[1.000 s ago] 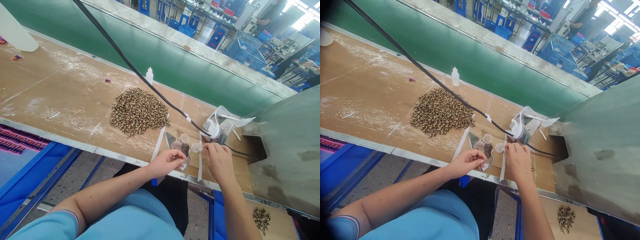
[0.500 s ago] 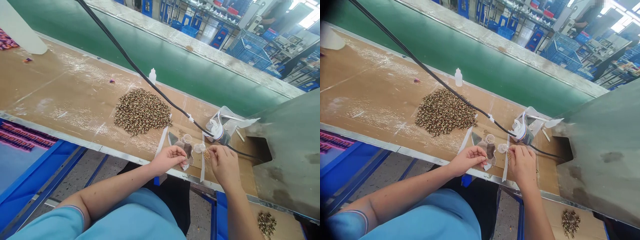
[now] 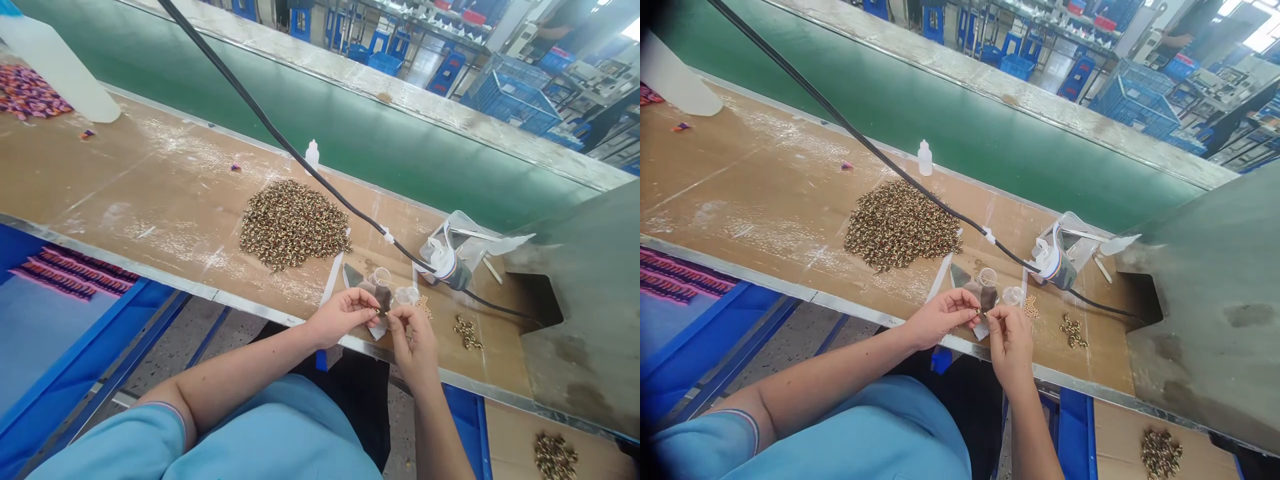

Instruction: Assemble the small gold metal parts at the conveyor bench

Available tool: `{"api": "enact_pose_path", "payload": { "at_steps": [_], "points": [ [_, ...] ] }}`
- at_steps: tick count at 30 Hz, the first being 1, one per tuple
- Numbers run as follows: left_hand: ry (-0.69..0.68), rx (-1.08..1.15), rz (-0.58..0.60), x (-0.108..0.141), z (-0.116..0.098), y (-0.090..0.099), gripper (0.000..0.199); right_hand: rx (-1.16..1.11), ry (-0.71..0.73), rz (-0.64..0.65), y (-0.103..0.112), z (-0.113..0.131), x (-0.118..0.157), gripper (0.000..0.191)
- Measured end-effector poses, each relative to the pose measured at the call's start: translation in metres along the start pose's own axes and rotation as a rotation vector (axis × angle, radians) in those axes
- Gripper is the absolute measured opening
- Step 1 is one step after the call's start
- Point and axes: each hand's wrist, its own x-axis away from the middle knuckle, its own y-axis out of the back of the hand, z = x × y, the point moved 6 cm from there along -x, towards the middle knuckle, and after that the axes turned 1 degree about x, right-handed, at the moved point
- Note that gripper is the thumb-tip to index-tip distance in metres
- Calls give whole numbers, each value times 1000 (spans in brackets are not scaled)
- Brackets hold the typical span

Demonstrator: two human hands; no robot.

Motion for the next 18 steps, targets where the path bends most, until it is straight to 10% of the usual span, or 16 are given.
{"api": "enact_pose_path", "payload": {
  "at_steps": [18],
  "points": [
    [42,0,49,2,-2,-3,39,-35,11,1,-4,0,2,19]
  ]
}}
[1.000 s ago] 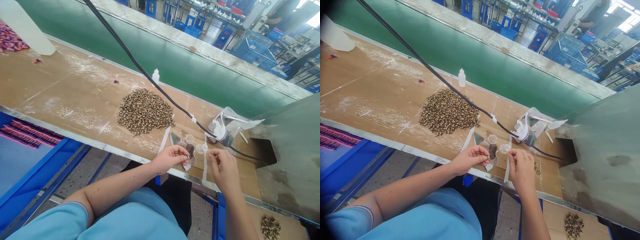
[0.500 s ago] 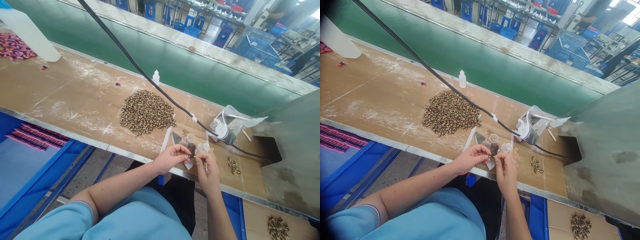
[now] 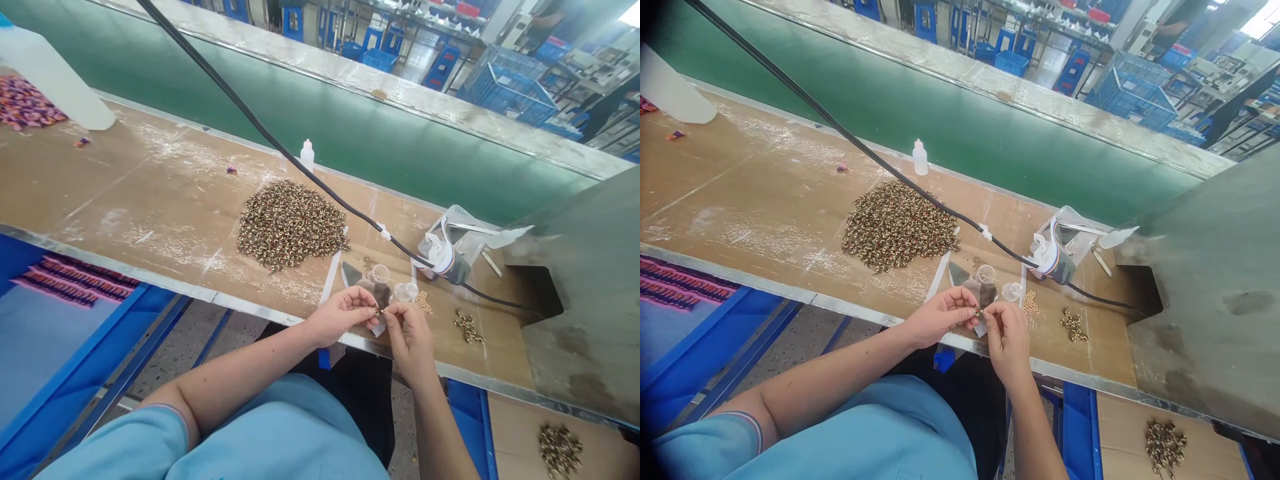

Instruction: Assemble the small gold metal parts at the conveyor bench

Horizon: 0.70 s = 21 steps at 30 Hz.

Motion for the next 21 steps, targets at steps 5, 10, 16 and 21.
{"api": "enact_pose_path", "payload": {
  "at_steps": [5,10,16,21],
  "points": [
    [7,11,-10,-1,1,1,40,9,18,12,-1,1,0,16],
    [18,15,-13,-1,3,1,40,32,34,26,-2,2,1,15],
    [38,17,-26,-1,3,1,39,44,43,38,-2,3,1,16],
    [78,25,-36,-1,4,2,39,34,62,37,-2,4,0,14]
  ]
}}
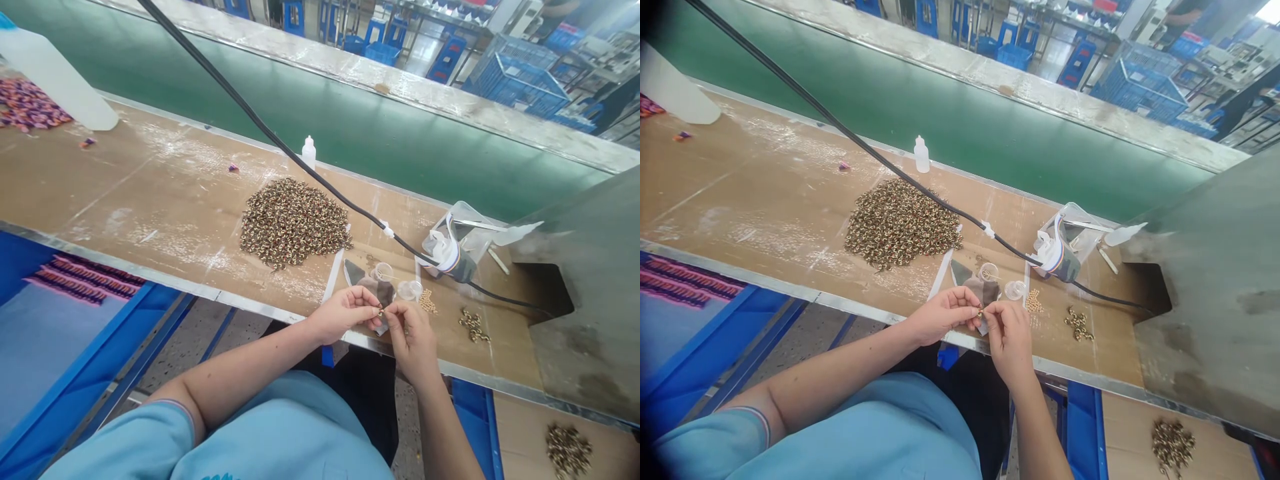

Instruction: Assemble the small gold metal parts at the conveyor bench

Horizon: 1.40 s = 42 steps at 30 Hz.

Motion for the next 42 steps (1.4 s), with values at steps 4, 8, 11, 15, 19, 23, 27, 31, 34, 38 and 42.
{"api": "enact_pose_path", "payload": {
  "at_steps": [4,8,11,15,19,23,27,31,34,38,42],
  "points": [
    [8,-3,-1,1,-1,-1,36,12,9,17,0,-1,0,14],
    [7,-4,-4,2,-1,-2,36,6,20,36,0,-2,1,12],
    [7,-5,-3,1,0,-1,37,4,34,29,0,-2,1,11],
    [7,-16,-8,0,1,-1,37,5,41,25,0,-1,3,10],
    [-7,-24,-9,1,1,-1,35,14,23,11,0,-1,4,11],
    [-24,-25,-2,1,1,0,35,27,29,-7,0,0,5,12],
    [-20,-36,0,0,1,0,35,45,64,-14,-1,1,5,11],
    [-17,-31,-4,0,1,0,37,52,79,-33,-1,1,7,10],
    [-25,-39,-3,1,1,0,37,50,79,-47,0,1,8,10],
    [-74,-67,14,2,-1,-3,38,42,48,-84,3,1,9,8],
    [-126,-100,21,4,-4,-6,38,8,-39,-129,6,-1,12,7]
  ]
}}
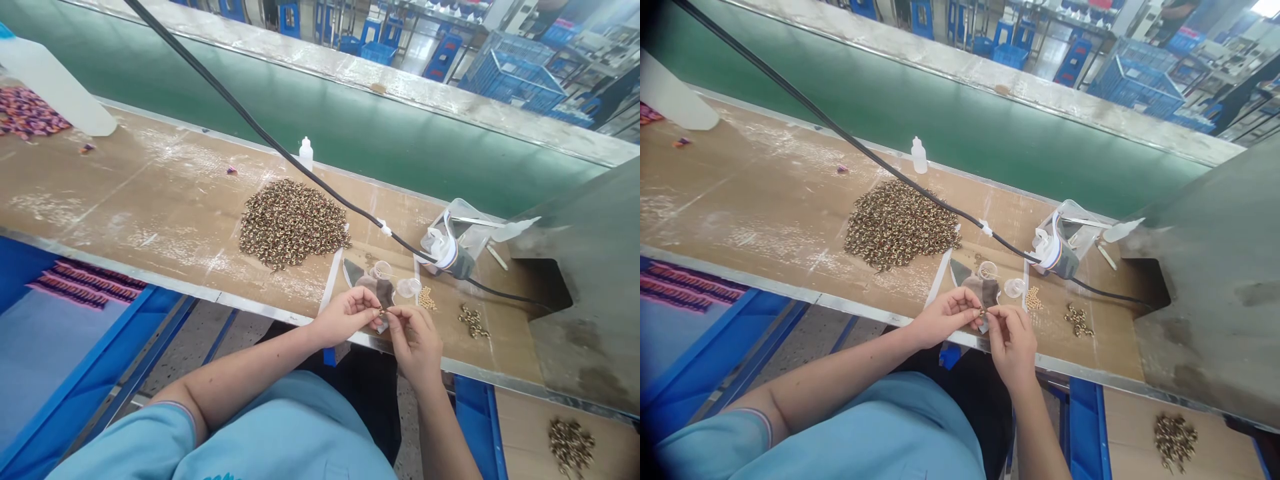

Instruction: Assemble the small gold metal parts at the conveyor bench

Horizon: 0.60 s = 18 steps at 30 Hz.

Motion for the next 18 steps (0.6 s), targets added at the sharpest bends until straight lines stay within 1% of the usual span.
{"api": "enact_pose_path", "payload": {
  "at_steps": [5,8,11,14,16,18],
  "points": [
    [-38,-65,-16,2,0,0,30,-9,-22,24,-3,0,5,8],
    [-54,-83,-14,2,2,0,26,14,-13,-9,-3,0,8,5],
    [-87,-95,-20,3,3,0,23,57,68,-66,-1,4,11,3],
    [-107,-95,-31,2,3,1,20,104,184,-80,0,11,12,9],
    [-102,-104,-36,1,3,2,18,121,221,-78,0,14,12,12],
    [-97,-119,-41,1,4,3,16,127,228,-83,1,15,11,13]
  ]
}}
